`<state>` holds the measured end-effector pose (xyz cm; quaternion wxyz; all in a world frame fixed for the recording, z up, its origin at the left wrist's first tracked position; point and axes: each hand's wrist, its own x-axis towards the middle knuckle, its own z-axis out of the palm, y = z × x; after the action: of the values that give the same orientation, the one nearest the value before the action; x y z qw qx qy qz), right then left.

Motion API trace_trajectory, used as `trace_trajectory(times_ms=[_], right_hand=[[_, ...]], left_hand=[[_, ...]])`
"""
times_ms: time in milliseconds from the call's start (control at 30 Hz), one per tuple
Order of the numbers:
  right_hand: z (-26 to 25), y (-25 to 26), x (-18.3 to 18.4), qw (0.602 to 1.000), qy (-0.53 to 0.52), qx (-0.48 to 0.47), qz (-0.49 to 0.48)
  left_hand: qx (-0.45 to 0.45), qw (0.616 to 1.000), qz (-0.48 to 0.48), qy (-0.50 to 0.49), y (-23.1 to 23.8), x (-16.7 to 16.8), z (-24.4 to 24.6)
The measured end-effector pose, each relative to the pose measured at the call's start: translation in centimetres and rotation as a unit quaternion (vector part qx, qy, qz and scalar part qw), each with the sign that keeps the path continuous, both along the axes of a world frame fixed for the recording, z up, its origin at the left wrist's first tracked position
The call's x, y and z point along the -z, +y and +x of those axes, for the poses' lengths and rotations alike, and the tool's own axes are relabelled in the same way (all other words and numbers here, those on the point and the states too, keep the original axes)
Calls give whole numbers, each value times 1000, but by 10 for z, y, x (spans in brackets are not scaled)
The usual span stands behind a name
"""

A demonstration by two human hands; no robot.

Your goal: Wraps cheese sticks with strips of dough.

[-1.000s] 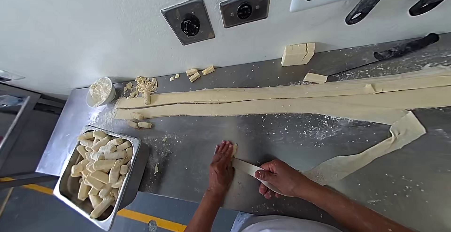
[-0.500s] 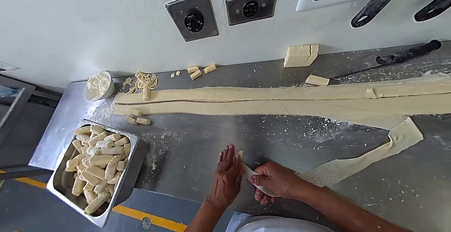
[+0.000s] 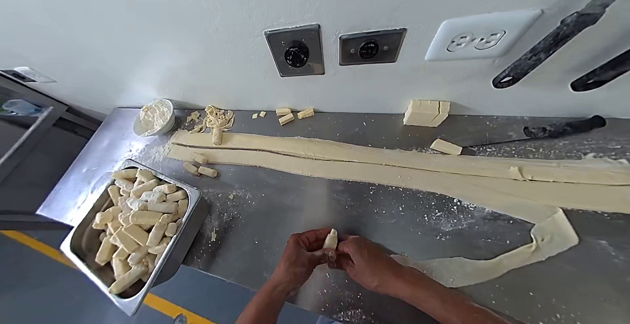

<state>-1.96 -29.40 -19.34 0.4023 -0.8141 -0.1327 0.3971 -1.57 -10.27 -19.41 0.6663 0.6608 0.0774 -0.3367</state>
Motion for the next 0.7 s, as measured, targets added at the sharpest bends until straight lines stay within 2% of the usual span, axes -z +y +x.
trace_trajectory(times_ms=[67, 100, 200, 267, 300, 367, 533, 633, 700], right_hand=[[6, -2, -7, 999, 11, -44, -15], [9, -7, -6, 999, 17, -36, -1], [25, -27, 9, 997, -8, 71, 23], [36, -35, 12, 993, -55, 92, -38], [39, -34, 7, 991, -82, 72, -72], [36, -19, -5, 985, -155, 30, -76], [10, 35, -7, 935, -333, -32, 115], [1, 44, 2, 904, -397, -11, 156], [-8, 49, 8, 882, -438, -12, 176]], left_hand=[[30, 999, 22, -3, 4, -1, 1], [30, 999, 39, -15, 9, 1, 1], [-54, 995, 65, -55, 31, 2, 8], [-115, 992, 38, -28, 44, -3, 14], [-128, 992, 13, -7, 46, -8, 14], [-133, 990, -47, 30, 41, -16, 9], [-143, 963, -219, 67, 18, -11, -9], [-165, 953, -239, 89, 11, -13, -12], [-216, 948, -199, 118, 1, -18, -14]])
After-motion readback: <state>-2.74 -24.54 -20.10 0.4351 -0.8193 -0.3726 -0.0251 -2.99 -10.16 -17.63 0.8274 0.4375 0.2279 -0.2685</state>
